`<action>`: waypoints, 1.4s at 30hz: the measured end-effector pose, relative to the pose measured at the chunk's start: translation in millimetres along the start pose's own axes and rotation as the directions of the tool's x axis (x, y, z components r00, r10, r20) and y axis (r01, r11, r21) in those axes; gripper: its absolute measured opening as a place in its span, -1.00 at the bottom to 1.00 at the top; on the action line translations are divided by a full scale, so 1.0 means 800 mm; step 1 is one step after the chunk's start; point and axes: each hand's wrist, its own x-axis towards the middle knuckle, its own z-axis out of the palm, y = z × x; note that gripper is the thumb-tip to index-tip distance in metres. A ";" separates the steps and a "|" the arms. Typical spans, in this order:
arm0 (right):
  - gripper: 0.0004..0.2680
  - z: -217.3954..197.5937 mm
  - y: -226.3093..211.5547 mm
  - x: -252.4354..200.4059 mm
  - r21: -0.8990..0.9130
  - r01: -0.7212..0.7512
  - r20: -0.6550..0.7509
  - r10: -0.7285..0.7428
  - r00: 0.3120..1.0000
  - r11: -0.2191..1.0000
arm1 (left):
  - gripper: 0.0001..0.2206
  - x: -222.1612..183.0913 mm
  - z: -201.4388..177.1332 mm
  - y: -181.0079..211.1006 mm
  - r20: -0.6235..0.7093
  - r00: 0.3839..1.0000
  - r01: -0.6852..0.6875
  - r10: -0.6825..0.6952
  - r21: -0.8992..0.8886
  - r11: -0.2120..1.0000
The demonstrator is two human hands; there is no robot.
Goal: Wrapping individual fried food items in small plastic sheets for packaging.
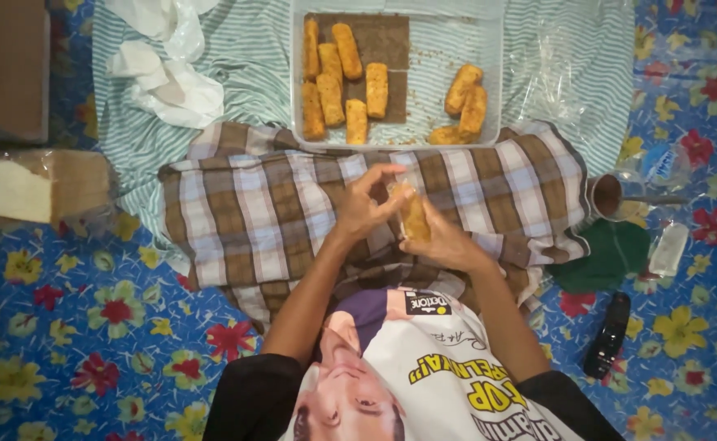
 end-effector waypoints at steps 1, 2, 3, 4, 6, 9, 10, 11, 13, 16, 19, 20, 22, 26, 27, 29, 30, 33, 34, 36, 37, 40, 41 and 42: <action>-0.31 0.000 0.006 0.001 -0.001 0.005 0.000 -0.005 1.000 1.000 | -0.61 -0.001 0.002 -0.005 0.000 1.000 -0.004 0.004 0.002 1.000; -0.33 0.000 0.011 0.003 -0.023 0.000 -0.011 0.000 1.000 1.000 | -0.67 -0.002 0.003 -0.011 -0.023 1.000 0.006 -0.005 0.043 0.999; -0.35 -0.001 0.016 0.005 -0.045 -0.005 -0.023 0.004 1.000 0.999 | -0.71 -0.003 0.005 -0.016 -0.045 0.999 0.019 -0.015 0.084 0.996; -0.35 0.001 0.017 0.005 -0.046 -0.002 -0.023 0.001 1.000 0.999 | -0.71 -0.004 0.007 -0.015 -0.045 0.999 0.015 -0.011 0.086 0.996; -0.39 0.005 0.021 0.005 -0.011 0.000 -0.038 -0.001 0.999 1.000 | -0.75 -0.005 0.009 -0.015 -0.079 0.994 0.079 -0.074 0.057 0.995; -0.29 0.019 -0.014 0.000 -0.269 -0.154 -0.097 0.132 0.986 0.951 | -0.45 -0.010 0.011 0.021 -0.022 1.000 0.006 -0.003 0.146 0.989; -0.29 0.019 -0.012 0.000 -0.268 -0.153 -0.100 0.131 0.986 0.951 | -0.45 -0.010 0.010 0.031 -0.019 1.000 0.004 -0.002 0.146 0.989; -0.35 0.020 -0.010 0.001 -0.244 -0.147 -0.080 0.131 0.988 0.959 | -0.43 -0.010 0.009 0.042 0.007 1.000 -0.025 0.024 0.207 0.978; -0.41 0.017 -0.011 0.000 -0.219 -0.139 -0.062 0.128 0.990 0.966 | -0.41 -0.009 0.009 0.041 0.037 0.998 -0.060 0.052 0.267 0.962; -0.39 0.008 -0.016 -0.003 -0.238 -0.111 -0.035 0.105 0.994 0.965 | -0.48 -0.002 0.010 0.010 0.013 1.000 -0.017 0.014 0.295 0.955; -0.55 0.002 -0.004 0.003 0.012 -0.002 0.034 0.002 0.999 1.000 | -0.57 0.008 0.004 -0.001 0.028 1.000 -0.007 0.000 0.256 0.967; -0.51 -0.001 0.004 0.009 0.014 -0.027 0.043 0.027 0.999 1.000 | -0.62 0.012 0.003 -0.001 0.003 1.000 0.021 -0.023 0.251 0.968; -0.48 -0.006 0.005 0.018 0.011 -0.041 0.051 0.040 0.998 0.999 | -0.67 0.025 0.002 -0.012 -0.024 0.999 0.037 -0.032 0.246 0.968; -0.38 -0.024 0.020 0.047 0.217 -0.048 0.029 0.042 0.999 0.975 | -0.73 0.054 0.009 -0.056 -0.074 0.986 0.147 -0.150 -0.036 0.988; -0.37 -0.034 0.036 0.058 0.289 -0.018 0.010 0.016 1.000 0.957 | -0.75 0.060 0.012 -0.066 -0.065 0.972 0.207 -0.224 -0.209 0.956; -0.43 -0.047 0.045 0.071 0.377 0.016 0.002 -0.017 1.000 0.926 | -0.76 0.071 0.017 -0.089 -0.035 0.974 0.208 -0.225 -0.267 0.941; -0.48 -0.053 0.050 0.077 0.468 0.039 -0.007 -0.041 0.999 0.883 | -0.77 0.077 0.019 -0.100 -0.001 0.972 0.221 -0.234 -0.323 0.920; -0.51 -0.060 0.046 0.087 0.554 0.040 -0.033 -0.026 0.999 0.832 | -0.79 0.077 0.026 -0.128 0.005 0.953 0.281 -0.302 -0.385 0.879; -0.51 -0.060 0.054 0.090 0.549 0.047 -0.033 -0.035 0.999 0.835 | -0.79 0.073 0.025 -0.132 0.002 0.956 0.271 -0.293 -0.386 0.882; -0.54 -0.063 0.070 0.099 0.618 0.012 -0.029 0.008 1.000 0.786 | -0.71 0.069 0.024 -0.141 0.015 0.949 0.294 -0.314 -0.402 0.867; -0.54 -0.066 0.070 0.103 0.614 0.020 -0.032 -0.001 0.999 0.789 | -0.71 0.069 0.022 -0.132 0.015 0.953 0.284 -0.304 -0.403 0.870; -0.51 -0.068 0.071 0.112 0.646 -0.011 0.005 0.011 1.000 0.763 | -0.48 0.064 0.023 -0.108 0.108 0.956 0.292 -0.272 -0.366 0.884; -0.48 -0.069 0.071 0.112 0.654 -0.046 0.019 0.044 0.999 0.756 | -0.38 0.061 0.028 -0.099 0.113 0.968 0.241 -0.222 -0.200 0.950; -0.46 -0.069 0.070 0.113 0.660 -0.080 0.034 0.077 0.996 0.747 | -0.27 0.059 0.034 -0.091 0.126 0.977 0.179 -0.174 -0.029 0.983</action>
